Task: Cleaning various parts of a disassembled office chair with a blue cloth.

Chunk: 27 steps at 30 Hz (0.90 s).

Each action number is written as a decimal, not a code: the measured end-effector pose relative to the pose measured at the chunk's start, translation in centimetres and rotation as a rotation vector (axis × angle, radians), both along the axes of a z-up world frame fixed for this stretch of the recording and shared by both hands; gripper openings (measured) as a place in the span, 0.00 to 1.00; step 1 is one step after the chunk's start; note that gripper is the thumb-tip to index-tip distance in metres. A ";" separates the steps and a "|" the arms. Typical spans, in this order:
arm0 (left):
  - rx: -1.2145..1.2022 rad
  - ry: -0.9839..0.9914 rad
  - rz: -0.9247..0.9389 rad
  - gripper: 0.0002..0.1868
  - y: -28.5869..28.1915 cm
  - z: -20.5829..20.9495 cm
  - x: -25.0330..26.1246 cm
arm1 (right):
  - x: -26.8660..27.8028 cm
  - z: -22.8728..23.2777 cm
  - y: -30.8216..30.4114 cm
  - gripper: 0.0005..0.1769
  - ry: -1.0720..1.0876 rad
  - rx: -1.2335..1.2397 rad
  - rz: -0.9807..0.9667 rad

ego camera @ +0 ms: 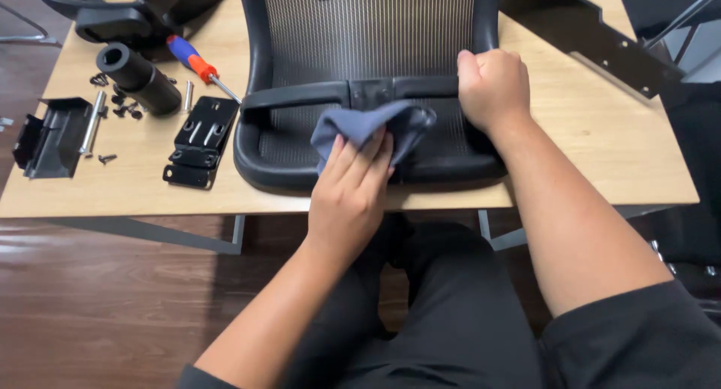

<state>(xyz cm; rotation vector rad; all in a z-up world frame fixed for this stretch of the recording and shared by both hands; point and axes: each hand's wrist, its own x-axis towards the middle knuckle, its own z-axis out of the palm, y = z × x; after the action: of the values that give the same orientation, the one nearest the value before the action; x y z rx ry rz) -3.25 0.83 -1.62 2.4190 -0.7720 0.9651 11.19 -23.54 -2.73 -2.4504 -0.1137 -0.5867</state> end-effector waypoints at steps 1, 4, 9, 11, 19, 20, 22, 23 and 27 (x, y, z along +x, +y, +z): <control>0.000 0.007 0.000 0.20 0.1 -0.5 -0.9 | -0.5 0.1 0.1 0.26 0.007 0.000 0.000; 0.018 0.025 -0.014 0.19 0.6 -0.6 -2.2 | -0.4 1.1 0.6 0.28 0.049 0.035 -0.001; -0.028 -0.004 -0.017 0.21 -0.2 0.8 0.3 | 0.5 0.2 0.0 0.26 0.031 0.012 0.004; -0.058 -0.028 0.013 0.20 -1.3 1.5 3.0 | 0.5 0.0 0.1 0.26 0.012 -0.004 0.001; -0.083 0.029 0.002 0.15 -6.9 2.5 9.4 | 0.8 -0.2 -0.4 0.25 0.025 0.014 0.006; -0.061 0.028 -0.030 0.15 -7.1 2.5 9.3 | 0.7 -0.1 -0.4 0.25 0.034 0.030 0.011; -0.039 0.025 -0.065 0.15 -7.1 2.4 9.0 | 0.7 -0.1 -0.5 0.24 0.041 0.046 0.016; -0.051 -0.016 -0.104 0.16 -7.0 2.3 8.9 | 0.7 -0.2 -0.6 0.24 0.030 0.054 0.037; -0.104 -0.077 -0.226 0.19 -6.7 1.8 8.3 | 0.8 0.0 -0.9 0.23 0.106 0.142 0.091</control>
<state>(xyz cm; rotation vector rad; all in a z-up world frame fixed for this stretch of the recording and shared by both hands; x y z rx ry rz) 5.05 -5.83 0.18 2.1618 -0.9731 0.9866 11.97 -24.42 -2.75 -2.3201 -0.1354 -0.4097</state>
